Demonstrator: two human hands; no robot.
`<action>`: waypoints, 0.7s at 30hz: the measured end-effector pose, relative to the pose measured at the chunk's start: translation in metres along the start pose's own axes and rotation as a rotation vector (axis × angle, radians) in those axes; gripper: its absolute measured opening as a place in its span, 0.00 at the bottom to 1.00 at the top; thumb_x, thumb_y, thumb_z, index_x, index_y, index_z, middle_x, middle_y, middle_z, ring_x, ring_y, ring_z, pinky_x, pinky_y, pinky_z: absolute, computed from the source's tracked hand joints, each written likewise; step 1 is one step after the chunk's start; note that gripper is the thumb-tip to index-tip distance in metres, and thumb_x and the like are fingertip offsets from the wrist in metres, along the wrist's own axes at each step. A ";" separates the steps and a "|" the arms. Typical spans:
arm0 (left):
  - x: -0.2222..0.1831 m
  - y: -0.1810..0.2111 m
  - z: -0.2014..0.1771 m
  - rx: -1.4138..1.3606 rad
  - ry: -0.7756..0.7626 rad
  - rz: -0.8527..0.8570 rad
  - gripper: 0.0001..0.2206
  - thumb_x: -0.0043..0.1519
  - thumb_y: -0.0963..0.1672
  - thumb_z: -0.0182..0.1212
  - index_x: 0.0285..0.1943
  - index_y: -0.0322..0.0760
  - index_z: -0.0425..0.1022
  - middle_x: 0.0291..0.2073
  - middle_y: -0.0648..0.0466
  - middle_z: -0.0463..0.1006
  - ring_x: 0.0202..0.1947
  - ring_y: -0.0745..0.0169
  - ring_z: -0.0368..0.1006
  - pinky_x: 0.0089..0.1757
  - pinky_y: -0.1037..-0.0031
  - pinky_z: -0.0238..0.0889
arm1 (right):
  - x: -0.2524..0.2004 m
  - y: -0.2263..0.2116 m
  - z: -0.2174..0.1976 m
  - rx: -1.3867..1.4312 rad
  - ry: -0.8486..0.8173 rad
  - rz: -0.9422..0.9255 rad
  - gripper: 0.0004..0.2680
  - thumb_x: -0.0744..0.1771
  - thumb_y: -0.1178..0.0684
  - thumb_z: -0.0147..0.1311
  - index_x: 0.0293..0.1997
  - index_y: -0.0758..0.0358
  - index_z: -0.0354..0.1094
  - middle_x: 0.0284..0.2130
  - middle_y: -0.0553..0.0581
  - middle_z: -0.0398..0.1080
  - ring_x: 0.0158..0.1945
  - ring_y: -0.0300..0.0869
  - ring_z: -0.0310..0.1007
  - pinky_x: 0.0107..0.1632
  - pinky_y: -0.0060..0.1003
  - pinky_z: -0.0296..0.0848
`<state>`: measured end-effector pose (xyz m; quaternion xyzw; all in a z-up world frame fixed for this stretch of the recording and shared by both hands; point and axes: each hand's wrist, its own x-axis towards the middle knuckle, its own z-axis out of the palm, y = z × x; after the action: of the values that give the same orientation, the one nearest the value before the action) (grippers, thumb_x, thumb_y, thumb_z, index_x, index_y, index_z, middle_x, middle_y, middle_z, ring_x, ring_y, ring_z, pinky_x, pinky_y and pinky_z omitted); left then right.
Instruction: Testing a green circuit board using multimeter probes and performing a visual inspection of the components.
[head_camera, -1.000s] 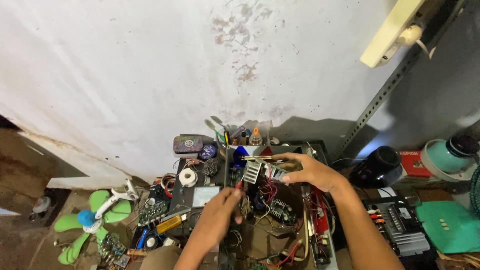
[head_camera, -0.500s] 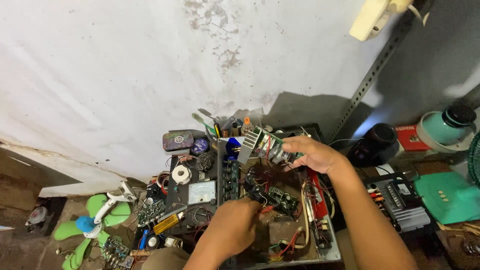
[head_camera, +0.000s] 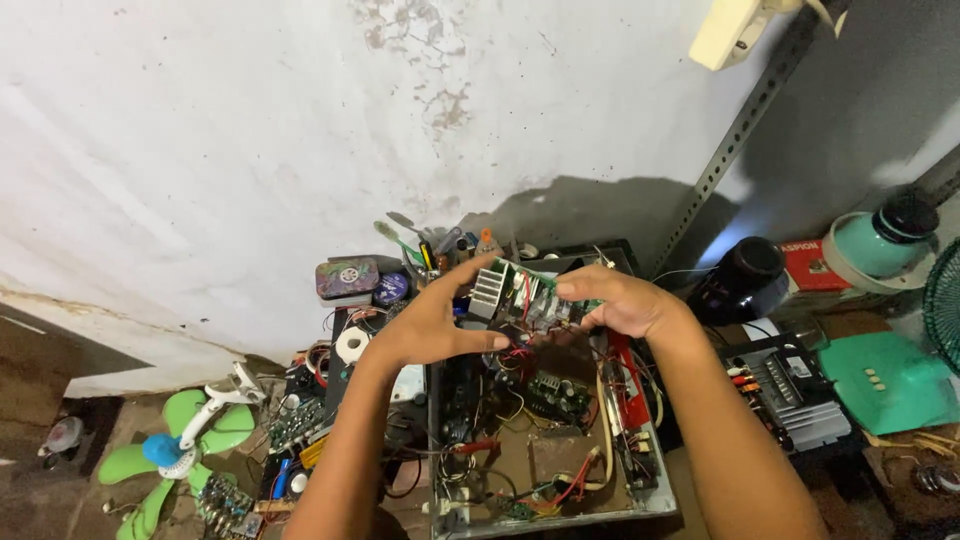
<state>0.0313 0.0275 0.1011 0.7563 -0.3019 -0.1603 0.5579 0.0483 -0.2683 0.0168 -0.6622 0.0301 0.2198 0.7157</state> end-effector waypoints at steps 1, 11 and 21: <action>0.005 -0.005 -0.001 -0.001 -0.002 0.004 0.42 0.50 0.39 0.75 0.76 0.26 0.56 0.66 0.27 0.65 0.68 0.20 0.56 0.65 0.39 0.50 | 0.002 0.002 -0.001 -0.001 0.004 -0.002 0.19 0.62 0.46 0.62 0.55 0.66 0.76 0.52 0.63 0.71 0.54 0.48 0.66 0.42 0.52 0.77; 0.025 -0.033 0.010 -0.223 0.276 0.010 0.16 0.47 0.41 0.81 0.41 0.30 0.81 0.29 0.46 0.82 0.34 0.61 0.73 0.39 0.65 0.73 | -0.026 -0.047 0.045 0.193 0.034 0.139 0.39 0.62 0.19 0.35 0.60 0.72 0.69 0.50 0.79 0.73 0.45 0.64 0.78 0.44 0.62 0.78; 0.029 -0.022 0.011 -0.255 0.326 -0.092 0.15 0.51 0.44 0.79 0.40 0.29 0.81 0.25 0.47 0.81 0.29 0.63 0.72 0.34 0.73 0.68 | -0.037 -0.054 0.053 0.199 0.078 0.174 0.45 0.60 0.15 0.22 0.67 0.73 0.61 0.57 0.81 0.68 0.52 0.68 0.75 0.53 0.65 0.74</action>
<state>0.0527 0.0052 0.0791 0.7086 -0.1499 -0.0979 0.6825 0.0210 -0.2289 0.0863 -0.5907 0.1370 0.2512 0.7544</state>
